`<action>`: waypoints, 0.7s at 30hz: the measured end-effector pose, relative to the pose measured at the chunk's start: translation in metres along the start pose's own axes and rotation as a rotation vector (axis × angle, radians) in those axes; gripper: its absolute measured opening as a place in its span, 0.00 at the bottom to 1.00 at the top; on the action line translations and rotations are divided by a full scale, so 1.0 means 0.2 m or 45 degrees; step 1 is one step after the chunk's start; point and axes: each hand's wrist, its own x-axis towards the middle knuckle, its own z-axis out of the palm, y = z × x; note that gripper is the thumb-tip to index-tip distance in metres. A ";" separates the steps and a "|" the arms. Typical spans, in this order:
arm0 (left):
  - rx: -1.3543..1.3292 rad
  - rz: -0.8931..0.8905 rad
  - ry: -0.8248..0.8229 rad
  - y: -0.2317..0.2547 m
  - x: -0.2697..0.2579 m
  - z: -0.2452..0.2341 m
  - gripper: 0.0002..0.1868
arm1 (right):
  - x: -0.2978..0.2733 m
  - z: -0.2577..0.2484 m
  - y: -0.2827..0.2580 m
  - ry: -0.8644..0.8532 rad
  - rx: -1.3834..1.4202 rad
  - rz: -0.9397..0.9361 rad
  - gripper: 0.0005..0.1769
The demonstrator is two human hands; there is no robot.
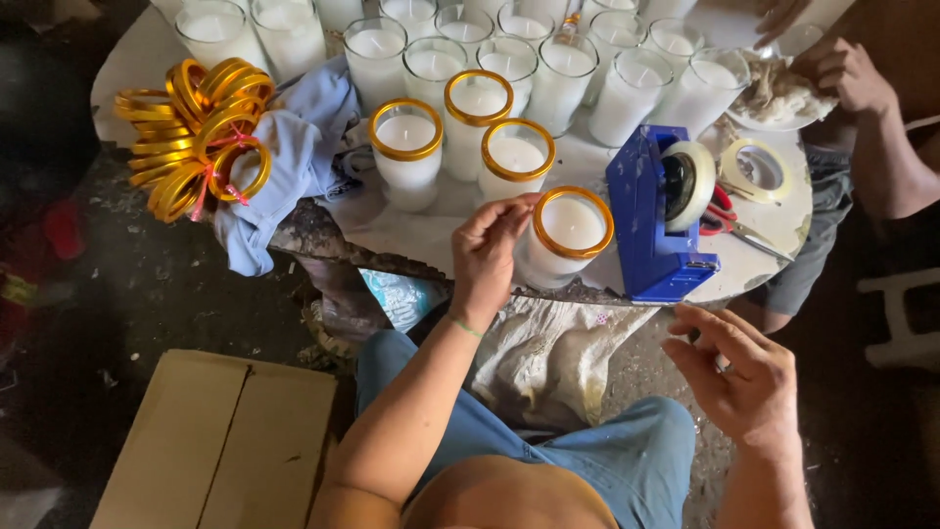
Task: The person places gold rings onto the rims of white candles and uses scissors to trim the rings. They handle multiple candles and rings, arranging them on a table.
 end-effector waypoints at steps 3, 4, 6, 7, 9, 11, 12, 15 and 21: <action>0.115 0.058 0.031 0.00 0.00 0.03 0.10 | 0.01 0.01 -0.01 -0.023 -0.017 0.005 0.15; 0.116 0.063 0.034 -0.01 0.01 0.04 0.10 | 0.01 0.01 0.01 -0.024 -0.015 0.000 0.15; 0.265 0.151 0.104 -0.05 0.03 0.03 0.11 | -0.01 0.03 0.03 0.002 -0.029 -0.017 0.17; 0.269 0.150 0.106 -0.02 0.01 0.03 0.11 | 0.00 0.04 0.01 0.000 -0.025 -0.016 0.17; 0.658 0.337 0.040 0.04 0.00 0.04 0.14 | 0.00 0.05 -0.01 0.013 0.006 0.007 0.13; 0.712 0.296 -0.162 0.14 -0.06 0.04 0.25 | -0.01 0.05 -0.06 0.000 0.016 0.010 0.14; 0.765 0.257 -0.356 0.18 -0.08 0.04 0.38 | -0.01 0.05 -0.09 -0.020 0.027 0.007 0.15; 1.128 0.191 -0.468 0.17 -0.12 0.13 0.59 | -0.06 0.10 -0.18 -0.067 0.046 0.036 0.13; 1.109 0.387 -0.409 0.00 -0.07 0.08 0.53 | -0.19 0.12 -0.20 0.147 -0.580 -0.067 0.22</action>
